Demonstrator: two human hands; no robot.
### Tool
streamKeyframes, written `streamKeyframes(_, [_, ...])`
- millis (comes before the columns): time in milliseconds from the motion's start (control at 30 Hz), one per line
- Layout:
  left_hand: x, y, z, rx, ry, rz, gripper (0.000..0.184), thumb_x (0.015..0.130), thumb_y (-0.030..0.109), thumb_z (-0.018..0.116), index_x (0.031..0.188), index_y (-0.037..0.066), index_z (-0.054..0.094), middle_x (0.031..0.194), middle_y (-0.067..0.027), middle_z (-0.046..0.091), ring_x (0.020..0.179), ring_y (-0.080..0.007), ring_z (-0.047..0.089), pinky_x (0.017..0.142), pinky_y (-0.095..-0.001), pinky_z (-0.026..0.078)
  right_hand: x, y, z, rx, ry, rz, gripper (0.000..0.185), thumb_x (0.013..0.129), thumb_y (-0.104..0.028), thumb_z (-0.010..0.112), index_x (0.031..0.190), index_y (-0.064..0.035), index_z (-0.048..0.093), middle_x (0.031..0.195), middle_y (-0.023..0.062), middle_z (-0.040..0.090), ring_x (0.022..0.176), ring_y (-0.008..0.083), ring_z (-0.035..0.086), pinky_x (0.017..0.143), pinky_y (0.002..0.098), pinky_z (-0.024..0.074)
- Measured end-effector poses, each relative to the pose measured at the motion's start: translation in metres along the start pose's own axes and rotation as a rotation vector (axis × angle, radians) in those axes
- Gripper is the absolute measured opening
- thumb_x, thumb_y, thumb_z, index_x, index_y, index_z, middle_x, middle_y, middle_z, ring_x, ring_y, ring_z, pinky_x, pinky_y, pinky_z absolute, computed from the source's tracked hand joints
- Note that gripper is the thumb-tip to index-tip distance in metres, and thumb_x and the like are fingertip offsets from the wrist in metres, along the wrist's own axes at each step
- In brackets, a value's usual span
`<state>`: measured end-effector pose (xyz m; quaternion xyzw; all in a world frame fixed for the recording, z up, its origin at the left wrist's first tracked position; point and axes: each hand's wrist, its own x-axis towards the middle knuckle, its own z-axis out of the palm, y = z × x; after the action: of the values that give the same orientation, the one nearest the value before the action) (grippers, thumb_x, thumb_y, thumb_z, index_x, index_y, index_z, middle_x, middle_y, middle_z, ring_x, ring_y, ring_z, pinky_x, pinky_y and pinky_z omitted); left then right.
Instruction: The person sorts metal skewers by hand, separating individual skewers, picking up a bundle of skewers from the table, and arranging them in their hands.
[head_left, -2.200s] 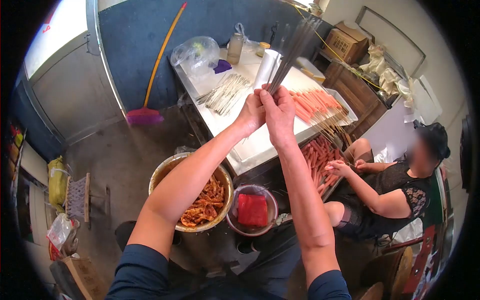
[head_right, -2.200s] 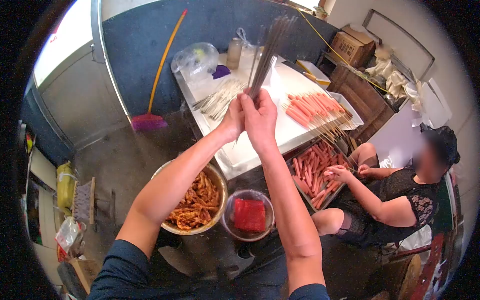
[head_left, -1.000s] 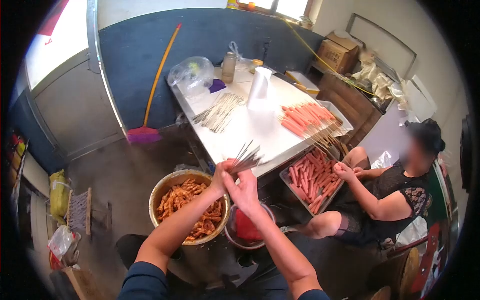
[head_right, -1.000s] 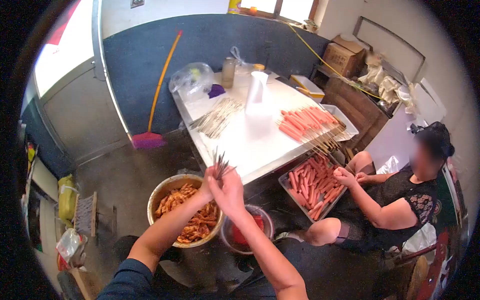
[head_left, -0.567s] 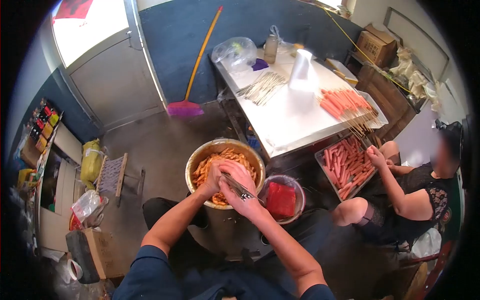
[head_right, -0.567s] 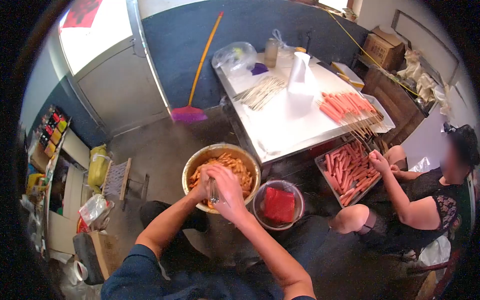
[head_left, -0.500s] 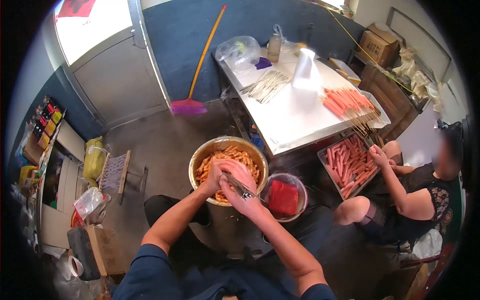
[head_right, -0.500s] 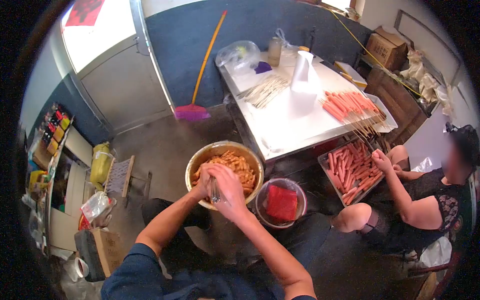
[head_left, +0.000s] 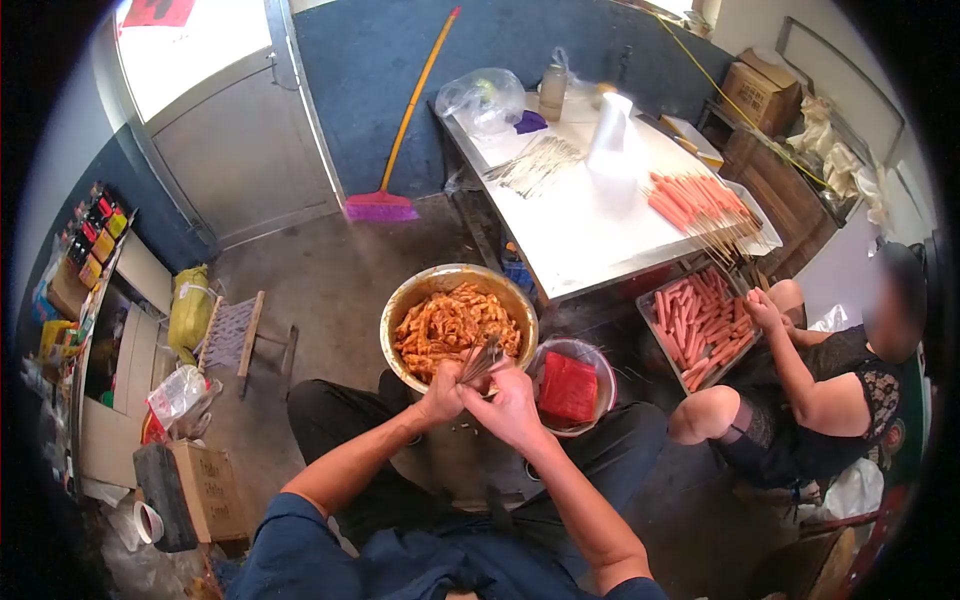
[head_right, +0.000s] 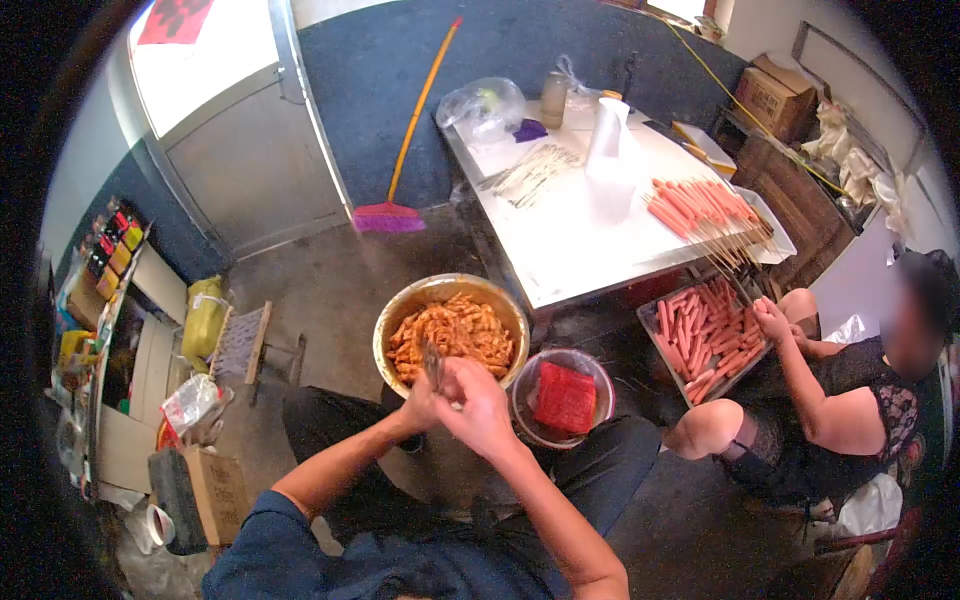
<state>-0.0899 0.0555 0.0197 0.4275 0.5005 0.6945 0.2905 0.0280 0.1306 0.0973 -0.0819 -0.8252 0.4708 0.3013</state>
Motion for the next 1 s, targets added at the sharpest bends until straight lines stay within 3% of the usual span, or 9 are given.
streamKeyframes(33, [-0.010,-0.017,0.002,-0.004,-0.004,-0.003,0.015,0.078,0.011,0.055,0.080,-0.001,0.063,0.074,-0.0071,0.062,0.077,-0.0166,0.058,0.069,-0.0317,0.047,-0.003,0.000,-0.002,-0.003,0.003,0.005,0.033,0.070,-0.005,0.067,0.102,-0.0012,0.059,0.100,0.0153,0.061,0.091,0.0280,0.060,0.077,0.0351,0.0480])
streamKeyframes(100, [-0.021,0.014,0.028,0.045,0.039,-0.195,0.016,0.079,0.013,0.053,0.074,0.000,0.062,0.071,-0.0047,0.059,0.076,-0.0150,0.055,0.065,-0.0299,0.044,-0.012,0.001,-0.005,0.079,0.031,0.008,0.033,0.075,-0.007,0.068,0.106,0.0001,0.060,0.090,0.0083,0.064,0.080,0.0168,0.062,0.070,0.0285,0.0488])
streamKeyframes(133, [-0.028,0.004,0.030,0.110,-0.045,-0.229,0.022,0.080,0.020,0.055,0.070,0.001,0.061,0.066,-0.0031,0.056,0.065,-0.0128,0.052,0.058,-0.0270,0.040,-0.018,0.006,-0.006,0.072,0.033,0.016,0.033,0.075,-0.007,0.068,0.106,0.0001,0.060,0.090,0.0083,0.064,0.080,0.0168,0.062,0.070,0.0285,0.0488])
streamKeyframes(167, [-0.034,0.003,0.031,0.100,-0.052,-0.233,0.022,0.080,0.020,0.055,0.070,0.001,0.061,0.066,-0.0031,0.056,0.065,-0.0128,0.052,0.058,-0.0270,0.040,-0.026,0.012,-0.006,0.188,0.048,0.140,0.030,0.077,-0.007,0.068,0.106,-0.0005,0.060,0.088,0.0052,0.063,0.079,0.0129,0.060,0.068,0.0260,0.0483])
streamKeyframes(233, [-0.048,-0.001,0.032,0.021,-0.206,-0.730,0.025,0.080,0.025,0.056,0.069,0.003,0.062,0.059,-0.0019,0.052,0.056,-0.0114,0.048,0.052,-0.0254,0.036,-0.038,0.025,-0.008,0.291,0.067,0.282,0.027,0.079,-0.007,0.067,0.105,-0.0011,0.060,0.086,0.0020,0.063,0.079,0.0090,0.059,0.067,0.0235,0.0477])
streamKeyframes(367, [-0.066,-0.015,0.043,-0.129,-0.232,-0.964,0.034,0.084,0.036,0.056,0.072,0.005,0.059,0.052,0.0020,0.041,0.044,-0.0097,0.037,0.041,-0.0259,0.028,-0.049,0.038,-0.013,0.549,0.251,0.421,0.009,0.085,-0.005,0.064,0.092,-0.0024,0.059,0.085,-0.0013,0.061,0.074,0.0047,0.057,0.065,0.0201,0.0473])
streamKeyframes(500, [-0.078,-0.021,0.042,-0.164,-0.228,-0.964,0.038,0.088,0.043,0.053,0.082,0.006,0.056,0.054,0.0032,0.039,0.043,-0.0085,0.033,0.039,-0.0252,0.025,-0.057,0.062,-0.017,0.585,0.261,0.509,0.007,0.084,-0.006,0.065,0.088,-0.0038,0.060,0.078,-0.0018,0.061,0.067,0.0054,0.057,0.064,0.0198,0.0476])
streamKeyframes(733, [-0.077,-0.012,0.038,-0.155,-0.080,-0.813,0.037,0.095,0.041,0.046,0.100,0.006,0.058,0.057,0.0027,0.041,0.047,-0.0072,0.036,0.042,-0.0232,0.029,-0.063,0.071,-0.024,0.628,0.296,0.604,0.005,0.087,-0.009,0.063,0.087,-0.0044,0.060,0.078,0.0000,0.062,0.067,0.0076,0.059,0.062,0.0208,0.0487])
streamKeyframes(1000, [-0.092,-0.024,0.040,-0.216,-0.074,-0.778,0.032,0.093,0.037,0.051,0.101,0.007,0.058,0.059,0.0009,0.049,0.047,-0.0066,0.039,0.042,-0.0224,0.030,-0.080,0.077,-0.024,0.689,0.340,0.603,0.006,0.088,-0.009,0.061,0.089,-0.0035,0.060,0.079,0.0022,0.063,0.067,0.0095,0.061,0.062,0.0225,0.0503])
